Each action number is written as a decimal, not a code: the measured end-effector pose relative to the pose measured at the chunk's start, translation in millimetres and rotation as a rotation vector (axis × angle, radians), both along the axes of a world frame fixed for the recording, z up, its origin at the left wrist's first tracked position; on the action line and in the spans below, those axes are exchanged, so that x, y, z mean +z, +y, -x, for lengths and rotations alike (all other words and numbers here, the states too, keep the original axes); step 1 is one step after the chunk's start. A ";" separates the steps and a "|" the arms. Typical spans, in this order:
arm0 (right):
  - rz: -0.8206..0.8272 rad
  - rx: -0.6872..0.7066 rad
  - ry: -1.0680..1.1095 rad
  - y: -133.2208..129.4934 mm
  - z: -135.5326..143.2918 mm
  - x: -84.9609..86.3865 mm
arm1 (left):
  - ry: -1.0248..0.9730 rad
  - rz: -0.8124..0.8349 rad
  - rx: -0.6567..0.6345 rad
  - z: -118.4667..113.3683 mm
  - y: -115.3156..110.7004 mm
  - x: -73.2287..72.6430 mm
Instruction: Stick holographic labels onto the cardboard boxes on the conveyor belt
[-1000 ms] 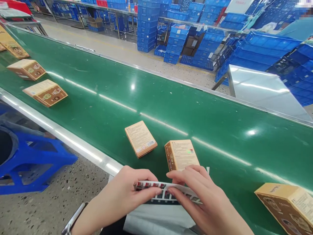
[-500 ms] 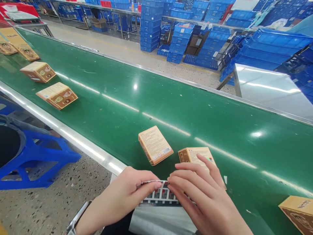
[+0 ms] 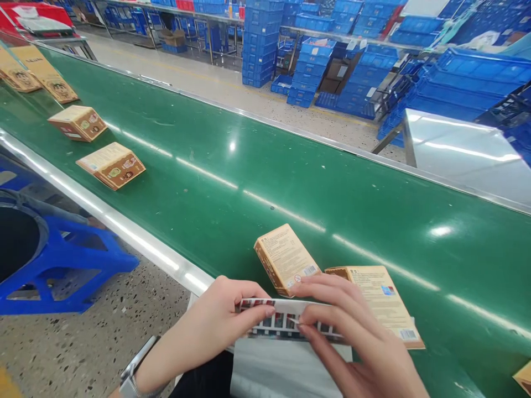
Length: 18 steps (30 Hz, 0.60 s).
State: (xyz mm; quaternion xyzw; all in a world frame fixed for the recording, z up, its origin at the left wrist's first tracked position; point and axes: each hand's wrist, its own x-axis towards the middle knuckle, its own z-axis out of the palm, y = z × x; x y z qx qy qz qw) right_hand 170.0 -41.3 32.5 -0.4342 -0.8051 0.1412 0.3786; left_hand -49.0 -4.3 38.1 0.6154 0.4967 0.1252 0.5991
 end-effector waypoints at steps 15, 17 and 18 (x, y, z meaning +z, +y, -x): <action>0.855 -0.336 0.522 47.9 -19.0 -15.9 | 0.104 -0.841 -0.562 -21.1 -8.6 -35.9; 0.864 -0.356 0.522 44.1 -21.9 -18.3 | 0.106 -0.839 -0.573 -23.8 -9.7 -35.8; 0.860 -0.364 0.518 42.0 -23.3 -19.5 | 0.105 -0.837 -0.579 -25.1 -10.5 -35.3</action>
